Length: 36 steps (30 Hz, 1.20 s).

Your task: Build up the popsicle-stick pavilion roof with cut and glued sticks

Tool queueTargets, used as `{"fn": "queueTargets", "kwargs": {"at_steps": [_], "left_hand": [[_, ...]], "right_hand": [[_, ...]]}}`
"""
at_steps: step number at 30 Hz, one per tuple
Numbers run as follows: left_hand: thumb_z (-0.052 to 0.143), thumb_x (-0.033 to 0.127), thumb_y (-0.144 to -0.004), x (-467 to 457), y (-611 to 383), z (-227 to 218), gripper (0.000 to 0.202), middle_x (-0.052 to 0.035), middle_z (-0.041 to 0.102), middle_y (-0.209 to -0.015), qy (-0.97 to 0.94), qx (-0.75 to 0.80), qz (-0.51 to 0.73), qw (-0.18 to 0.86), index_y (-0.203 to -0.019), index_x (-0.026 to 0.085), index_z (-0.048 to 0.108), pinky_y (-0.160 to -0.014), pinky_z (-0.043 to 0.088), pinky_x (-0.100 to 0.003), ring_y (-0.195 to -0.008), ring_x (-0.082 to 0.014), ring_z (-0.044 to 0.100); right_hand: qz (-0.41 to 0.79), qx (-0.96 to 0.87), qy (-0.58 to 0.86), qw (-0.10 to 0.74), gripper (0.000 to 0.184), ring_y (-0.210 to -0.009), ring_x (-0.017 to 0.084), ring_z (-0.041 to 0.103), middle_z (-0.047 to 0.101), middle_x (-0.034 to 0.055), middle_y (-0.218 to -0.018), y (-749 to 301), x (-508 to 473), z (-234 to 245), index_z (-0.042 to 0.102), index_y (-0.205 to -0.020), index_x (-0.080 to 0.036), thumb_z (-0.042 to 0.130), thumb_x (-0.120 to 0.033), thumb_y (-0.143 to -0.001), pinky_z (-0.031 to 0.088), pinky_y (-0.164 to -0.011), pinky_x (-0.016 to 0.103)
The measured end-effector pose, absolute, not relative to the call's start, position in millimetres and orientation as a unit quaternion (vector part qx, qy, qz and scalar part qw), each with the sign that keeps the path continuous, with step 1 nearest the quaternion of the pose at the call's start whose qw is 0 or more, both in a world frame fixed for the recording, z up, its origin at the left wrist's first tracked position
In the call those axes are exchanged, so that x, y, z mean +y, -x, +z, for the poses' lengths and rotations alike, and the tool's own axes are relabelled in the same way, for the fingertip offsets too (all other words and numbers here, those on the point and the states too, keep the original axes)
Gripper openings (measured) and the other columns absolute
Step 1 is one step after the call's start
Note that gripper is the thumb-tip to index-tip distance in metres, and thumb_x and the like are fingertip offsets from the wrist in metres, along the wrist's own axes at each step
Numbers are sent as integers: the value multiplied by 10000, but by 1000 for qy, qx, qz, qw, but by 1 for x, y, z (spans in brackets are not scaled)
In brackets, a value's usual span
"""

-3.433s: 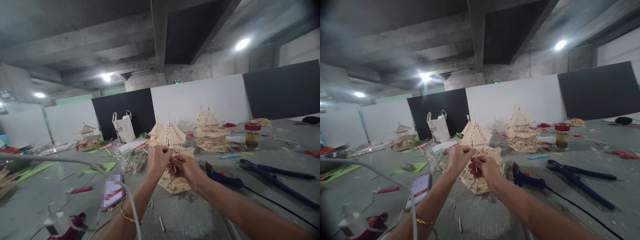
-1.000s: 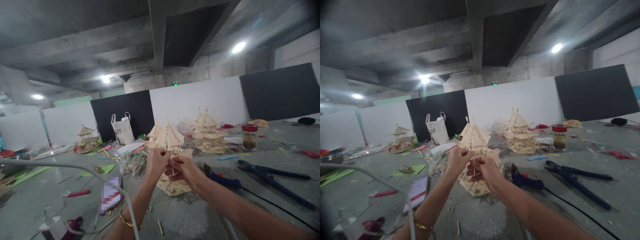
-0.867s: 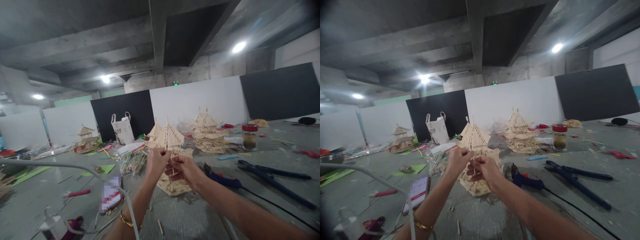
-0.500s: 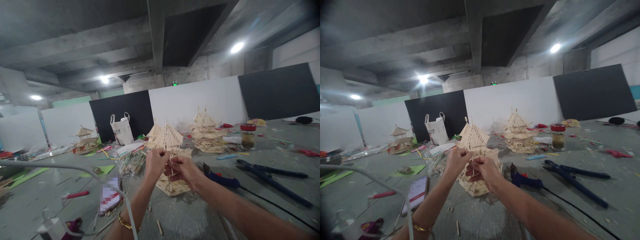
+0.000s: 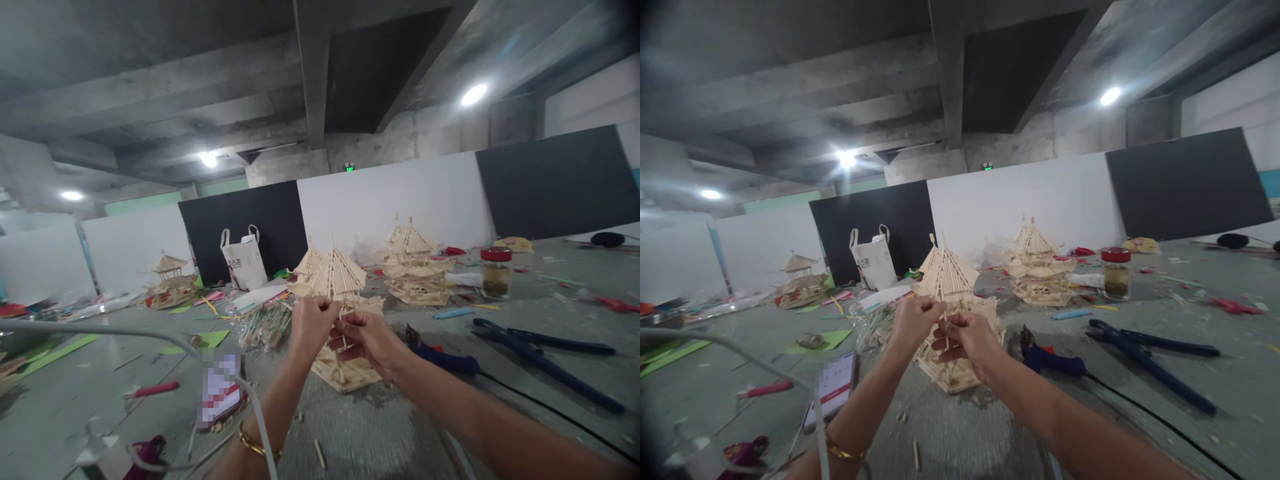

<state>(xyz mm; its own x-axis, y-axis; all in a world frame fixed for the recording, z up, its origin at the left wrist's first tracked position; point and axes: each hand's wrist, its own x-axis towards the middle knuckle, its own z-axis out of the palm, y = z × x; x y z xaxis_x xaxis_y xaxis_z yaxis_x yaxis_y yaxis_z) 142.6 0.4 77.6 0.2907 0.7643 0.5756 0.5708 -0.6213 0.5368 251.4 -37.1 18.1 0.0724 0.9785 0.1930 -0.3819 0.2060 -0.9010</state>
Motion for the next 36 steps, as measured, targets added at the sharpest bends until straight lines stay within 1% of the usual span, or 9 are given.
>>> {"fn": "queueTargets", "kwargs": {"at_steps": [5,12,18,24,32,36], "left_hand": [[501,312,-686,3,-143,76,278,51,439,-411,-793,423,421,122,-481,162,615,-487,272,-219,-467,-98,433],[494,312,-680,2,-143,77,286,48,457,-389,-794,421,418,132,-462,165,604,-481,273,-224,-453,-103,434],[490,309,-682,1,-142,77,283,47,463,-400,-795,418,419,131,-474,166,615,-488,282,-222,-457,-104,448],[495,309,-685,3,-143,75,283,53,434,-398,-793,420,421,132,-473,163,612,-471,265,-221,-449,-95,415],[496,296,-687,3,-142,75,263,44,499,-431,-792,420,423,135,-534,157,660,-489,292,-215,-476,-102,462],[509,294,-682,1,-142,75,252,40,512,-427,-789,424,423,134,-534,158,661,-486,290,-215,-474,-106,466]], "right_hand": [[530,-428,346,645,280,-603,151,631,640,51,-728,-252,-37,18,576,-750,-125,749,-334,-678,523,-468,238],[532,-428,342,645,394,-608,154,635,639,45,-730,-252,-40,18,587,-758,-123,810,-397,-585,520,-469,233],[534,-428,339,645,404,-602,152,629,638,38,-719,-251,-41,20,584,-724,-131,819,-415,-559,518,-474,241],[534,-428,341,645,433,-588,139,619,638,39,-712,-251,-40,20,600,-716,-125,826,-445,-533,508,-472,228],[538,-430,334,644,374,-603,143,628,642,39,-728,-252,-41,21,595,-739,-132,808,-402,-591,514,-484,233],[541,-430,333,641,361,-590,137,622,641,40,-727,-251,-42,21,601,-738,-128,806,-390,-597,516,-490,238]]}}
